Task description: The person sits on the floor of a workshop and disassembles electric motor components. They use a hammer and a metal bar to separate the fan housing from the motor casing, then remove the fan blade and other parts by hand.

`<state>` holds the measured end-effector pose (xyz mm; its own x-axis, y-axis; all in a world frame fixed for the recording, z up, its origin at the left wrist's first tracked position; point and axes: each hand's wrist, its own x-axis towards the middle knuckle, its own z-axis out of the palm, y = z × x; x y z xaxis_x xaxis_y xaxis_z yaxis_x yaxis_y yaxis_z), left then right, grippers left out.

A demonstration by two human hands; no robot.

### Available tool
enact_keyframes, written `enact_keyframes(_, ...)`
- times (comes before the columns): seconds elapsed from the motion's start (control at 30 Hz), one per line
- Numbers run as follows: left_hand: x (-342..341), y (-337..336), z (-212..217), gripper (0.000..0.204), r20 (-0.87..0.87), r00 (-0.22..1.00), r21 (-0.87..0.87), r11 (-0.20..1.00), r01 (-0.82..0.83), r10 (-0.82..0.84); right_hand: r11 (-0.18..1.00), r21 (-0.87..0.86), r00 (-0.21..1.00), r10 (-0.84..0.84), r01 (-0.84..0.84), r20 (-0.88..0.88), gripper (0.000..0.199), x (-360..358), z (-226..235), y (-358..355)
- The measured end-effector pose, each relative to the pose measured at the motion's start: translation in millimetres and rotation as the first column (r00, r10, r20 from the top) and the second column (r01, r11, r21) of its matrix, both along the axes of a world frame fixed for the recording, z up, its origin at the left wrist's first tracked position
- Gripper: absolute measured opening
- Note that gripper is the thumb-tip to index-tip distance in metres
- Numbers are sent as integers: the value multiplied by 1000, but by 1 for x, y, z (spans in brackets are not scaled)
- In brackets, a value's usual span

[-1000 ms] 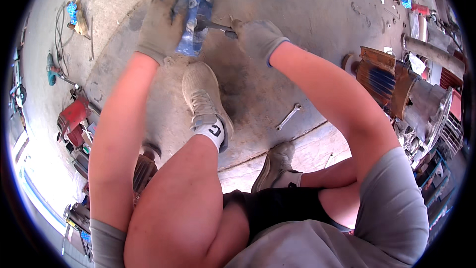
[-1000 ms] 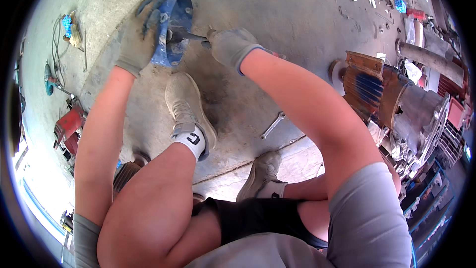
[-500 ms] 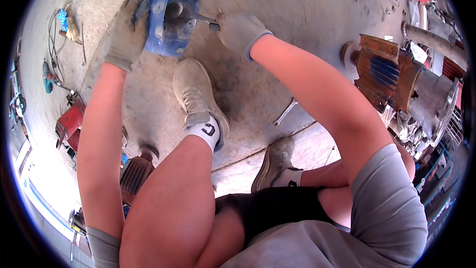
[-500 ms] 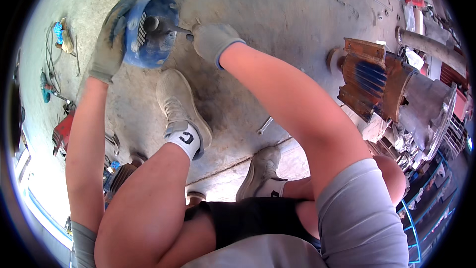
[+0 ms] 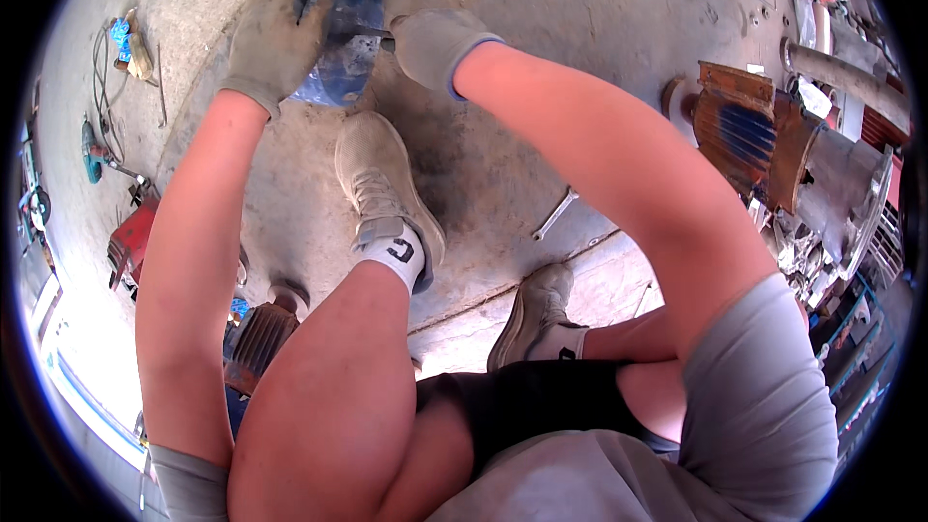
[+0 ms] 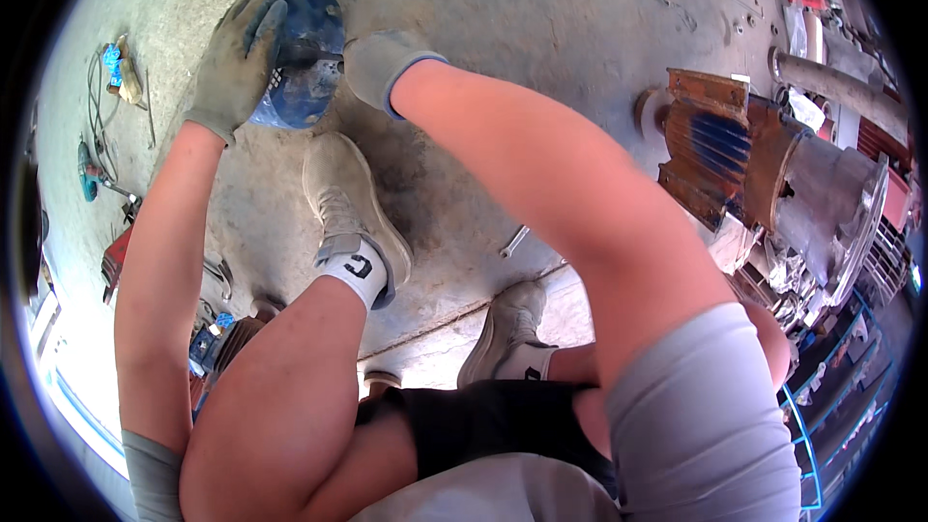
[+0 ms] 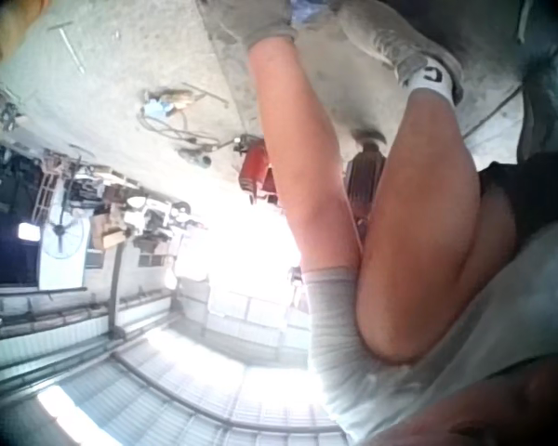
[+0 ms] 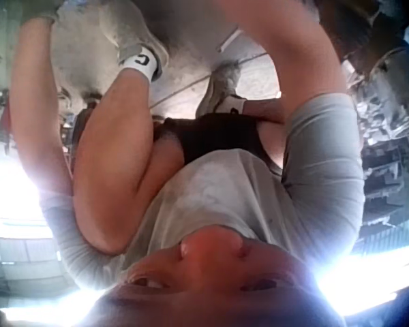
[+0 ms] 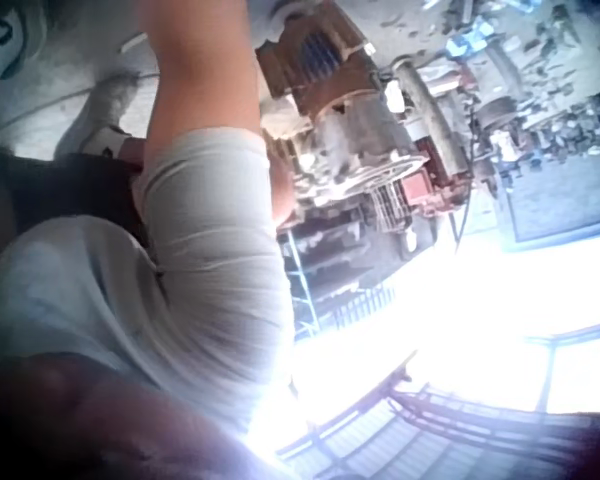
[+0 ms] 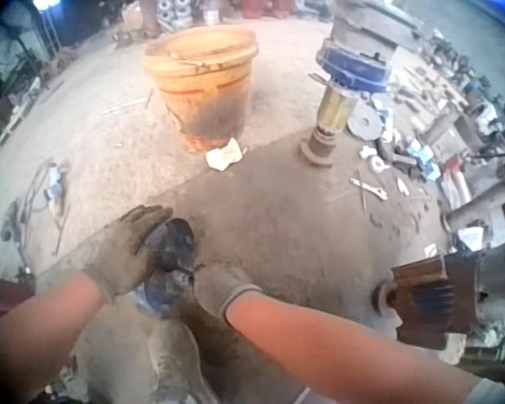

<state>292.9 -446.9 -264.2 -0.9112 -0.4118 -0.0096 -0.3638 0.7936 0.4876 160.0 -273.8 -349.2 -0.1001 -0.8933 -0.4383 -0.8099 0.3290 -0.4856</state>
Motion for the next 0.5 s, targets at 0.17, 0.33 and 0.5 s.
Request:
enact_keyframes(0.17, 3, -2, -2, 49, -6, 1000, -29, 1000, 2, -2, 997, 2, 991, -83, 83, 105, 33, 0, 13, 14)
enact_keyframes(0.33, 5, -4, -7, 49, -38, 999, -20, 999, 27, -27, 999, -30, 998, 30, -28, 51, 32, 7, 11, -2)
enact_keyframes(0.5, 7, -5, -8, 51, -51, 998, 2, 1000, 30, -30, 998, 64, 1000, -20, 20, -6, 32, 7, -14, 7)
